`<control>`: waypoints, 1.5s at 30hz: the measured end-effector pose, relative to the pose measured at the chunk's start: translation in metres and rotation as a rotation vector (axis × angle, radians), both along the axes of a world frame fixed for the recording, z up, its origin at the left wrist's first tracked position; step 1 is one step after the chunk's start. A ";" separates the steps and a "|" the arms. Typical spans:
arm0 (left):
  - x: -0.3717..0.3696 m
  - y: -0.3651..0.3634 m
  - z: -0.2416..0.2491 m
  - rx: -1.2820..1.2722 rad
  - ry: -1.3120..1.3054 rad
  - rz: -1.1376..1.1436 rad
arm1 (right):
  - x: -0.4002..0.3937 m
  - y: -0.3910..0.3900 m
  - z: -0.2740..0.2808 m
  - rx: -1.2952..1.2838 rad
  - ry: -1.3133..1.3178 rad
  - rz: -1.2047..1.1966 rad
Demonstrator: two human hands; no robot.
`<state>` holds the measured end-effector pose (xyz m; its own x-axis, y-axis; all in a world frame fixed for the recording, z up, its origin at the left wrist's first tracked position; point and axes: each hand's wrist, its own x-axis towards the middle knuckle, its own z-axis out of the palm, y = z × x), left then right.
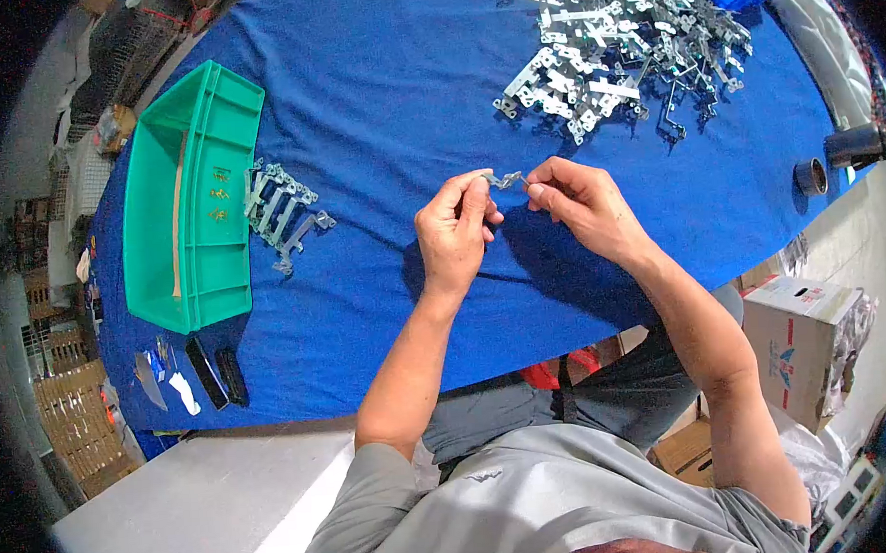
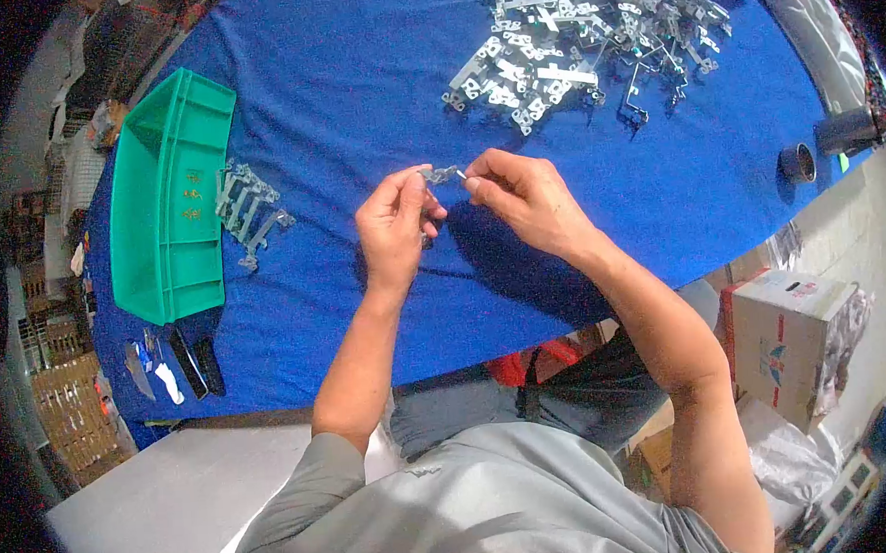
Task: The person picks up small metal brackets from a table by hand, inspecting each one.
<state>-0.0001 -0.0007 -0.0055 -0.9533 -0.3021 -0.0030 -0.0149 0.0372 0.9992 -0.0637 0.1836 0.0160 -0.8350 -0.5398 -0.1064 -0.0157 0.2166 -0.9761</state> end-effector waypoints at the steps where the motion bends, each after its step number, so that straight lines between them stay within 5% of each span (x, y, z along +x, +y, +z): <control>1: 0.000 0.000 -0.001 0.000 0.000 0.002 | 0.000 0.000 -0.001 -0.009 0.009 0.004; 11: 0.000 0.001 -0.001 -0.021 0.010 0.003 | -0.002 0.002 -0.001 0.046 0.002 0.021; 13: 0.000 0.000 -0.002 -0.041 0.018 0.003 | -0.003 0.003 -0.003 0.149 0.173 0.033; 17: -0.001 -0.002 -0.003 -0.296 0.140 -0.036 | -0.004 0.003 -0.003 0.152 0.093 0.047; 22: -0.001 0.001 0.005 -0.369 0.213 -0.041 | -0.007 0.000 -0.007 -0.217 -0.242 0.010; 25: -0.001 0.002 0.006 -0.373 0.228 -0.043 | -0.009 0.001 -0.004 -0.162 -0.289 0.027; 32: 0.000 0.002 0.005 -0.385 0.248 -0.104 | -0.008 0.002 -0.008 -0.100 -0.200 0.049; 37: 0.000 0.001 0.004 -0.407 0.213 -0.114 | -0.010 0.001 -0.007 -0.217 -0.074 -0.165; 40: 0.000 0.001 0.000 -0.088 0.017 0.012 | -0.006 0.004 0.002 -0.062 -0.159 -0.053; 45: 0.000 0.001 0.002 -0.017 -0.004 0.028 | 0.000 -0.001 0.007 -0.027 -0.115 0.026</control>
